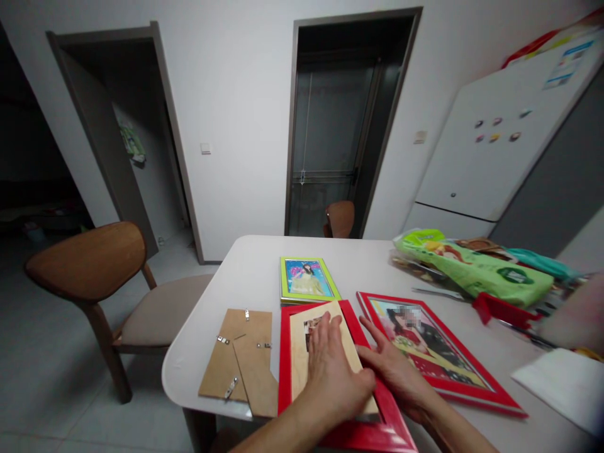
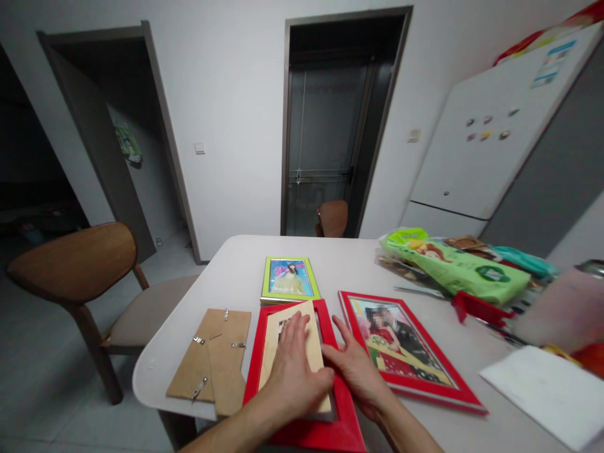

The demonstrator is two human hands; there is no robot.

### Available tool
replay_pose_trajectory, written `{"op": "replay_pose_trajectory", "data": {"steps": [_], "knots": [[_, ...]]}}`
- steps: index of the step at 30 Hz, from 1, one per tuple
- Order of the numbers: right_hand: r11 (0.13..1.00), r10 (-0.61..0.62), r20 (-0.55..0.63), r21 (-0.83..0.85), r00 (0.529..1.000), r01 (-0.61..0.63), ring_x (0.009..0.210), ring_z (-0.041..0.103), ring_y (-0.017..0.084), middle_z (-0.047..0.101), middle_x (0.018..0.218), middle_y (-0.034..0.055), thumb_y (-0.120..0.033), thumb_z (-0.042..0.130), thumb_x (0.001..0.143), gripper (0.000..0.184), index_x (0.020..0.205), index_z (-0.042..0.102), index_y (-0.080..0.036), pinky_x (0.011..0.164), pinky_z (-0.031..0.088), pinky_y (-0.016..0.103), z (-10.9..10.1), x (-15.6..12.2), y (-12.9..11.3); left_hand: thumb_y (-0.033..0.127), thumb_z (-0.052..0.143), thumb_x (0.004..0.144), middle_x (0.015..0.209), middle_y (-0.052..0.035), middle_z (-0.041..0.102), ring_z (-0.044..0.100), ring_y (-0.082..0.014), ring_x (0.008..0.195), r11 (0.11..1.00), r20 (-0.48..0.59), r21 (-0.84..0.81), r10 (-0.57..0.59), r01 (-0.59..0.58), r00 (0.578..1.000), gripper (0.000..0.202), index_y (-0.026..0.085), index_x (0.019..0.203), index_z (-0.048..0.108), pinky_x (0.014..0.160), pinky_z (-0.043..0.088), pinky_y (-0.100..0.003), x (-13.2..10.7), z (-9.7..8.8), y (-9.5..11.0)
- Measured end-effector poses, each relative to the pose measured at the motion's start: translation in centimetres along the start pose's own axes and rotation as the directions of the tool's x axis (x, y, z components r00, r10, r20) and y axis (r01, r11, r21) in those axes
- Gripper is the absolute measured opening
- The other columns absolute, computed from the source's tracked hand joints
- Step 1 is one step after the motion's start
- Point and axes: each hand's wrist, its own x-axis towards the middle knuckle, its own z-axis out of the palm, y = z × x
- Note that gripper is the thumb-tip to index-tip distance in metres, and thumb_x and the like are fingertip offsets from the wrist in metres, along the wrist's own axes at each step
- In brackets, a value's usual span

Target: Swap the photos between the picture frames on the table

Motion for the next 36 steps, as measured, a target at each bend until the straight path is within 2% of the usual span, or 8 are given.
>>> {"op": "replay_pose_trajectory", "data": {"steps": [4,7,11,16,20,29,32,36], "knots": [[0.914,-0.157,-0.079,-0.389,0.985,0.114,0.046,0.051,0.013,0.054,0.050,-0.0049,-0.033,0.050,0.064,0.072,0.127,0.024,-0.009,0.045,0.037,0.023,-1.0,1.5,1.4,0.011,0.050,0.055,0.126,-0.0109,0.033,0.029,-0.0257,0.116,0.994,-0.106,-0.107,0.015,-0.027,0.994,0.070,0.015,0.122,0.030,0.097,0.025,-0.036,0.6,-3.3,0.1],[0.729,-0.259,-0.108,-0.674,0.960,0.120,0.045,0.050,0.015,0.053,0.050,-0.0026,-0.031,0.045,0.066,0.062,0.121,0.035,-0.005,0.044,0.034,0.024,-1.7,2.5,2.1,0.011,0.045,0.059,0.106,-0.0089,0.045,0.049,-0.0177,0.089,0.964,-0.194,-0.264,-0.074,0.021,0.978,0.059,0.015,0.117,0.033,0.079,0.041,-0.029,0.4,-7.4,-0.8],[0.483,-0.338,-0.072,-0.869,0.938,0.107,0.063,0.058,0.020,0.063,0.076,0.0102,-0.027,0.039,0.070,0.051,0.114,0.045,-0.004,0.059,0.040,0.027,-2.4,3.0,2.7,0.012,0.044,0.059,0.089,-0.0026,0.049,0.053,-0.0109,0.067,0.902,-0.228,-0.422,-0.206,0.094,0.952,0.059,0.015,0.115,0.029,0.062,0.043,-0.022,-0.7,-11.1,-4.6],[0.304,-0.378,-0.022,-0.947,0.926,0.102,0.077,0.059,0.022,0.063,0.090,0.0145,-0.026,0.038,0.072,0.044,0.109,0.050,-0.005,0.069,0.040,0.028,-2.6,3.4,3.5,0.013,0.045,0.060,0.073,0.0010,0.054,0.054,-0.0115,0.058,0.942,-0.243,-0.231,-0.298,0.244,0.923,0.055,0.014,0.114,0.035,0.055,0.042,-0.021,-2.0,-10.9,-9.9],[0.225,-0.388,0.031,-0.966,0.921,0.127,0.084,0.057,0.023,0.062,0.092,0.0154,-0.023,0.038,0.073,0.039,0.104,0.053,-0.005,0.075,0.039,0.029,-2.6,3.6,3.9,0.011,0.046,0.061,0.071,0.0005,0.056,0.054,-0.0136,0.064,0.964,-0.260,-0.108,-0.262,0.241,0.930,0.047,0.014,0.107,0.046,0.063,0.041,-0.023,-2.2,-10.2,-11.1],[0.233,-0.487,0.068,-0.951,0.871,0.205,0.091,0.053,0.025,0.058,0.099,0.0175,-0.024,0.042,0.071,0.035,0.097,0.057,-0.006,0.083,0.038,0.036,-2.0,3.4,3.9,0.011,0.045,0.063,0.089,-0.0049,0.058,0.053,-0.0184,0.083,0.974,-0.264,0.117,-0.156,0.192,0.952,0.042,0.016,0.104,0.050,0.078,0.039,-0.030,-3.0,-10.7,-10.3],[0.377,-0.508,0.060,-0.882,0.859,0.284,0.092,0.053,0.024,0.057,0.103,0.0165,-0.027,0.042,0.071,0.038,0.101,0.055,-0.008,0.082,0.039,0.036,-0.7,2.8,3.5,0.011,0.045,0.063,0.100,-0.0066,0.055,0.049,-0.0198,0.096,0.978,-0.255,0.155,-0.097,0.139,0.962,0.041,0.016,0.104,0.050,0.087,0.035,-0.032,-3.5,-10.4,-9.6],[0.677,-0.356,0.043,-0.677,0.934,0.289,0.072,0.058,0.018,0.061,0.094,0.0120,-0.032,0.042,0.071,0.042,0.105,0.052,-0.009,0.069,0.045,0.030,1.5,2.2,3.3,0.011,0.044,0.064,0.106,-0.0093,0.052,0.044,-0.0220,0.103,0.969,-0.236,0.246,0.058,0.002,0.970,0.042,0.014,0.105,0.050,0.092,0.031,-0.036,-4.2,-9.5,-8.5]]}}
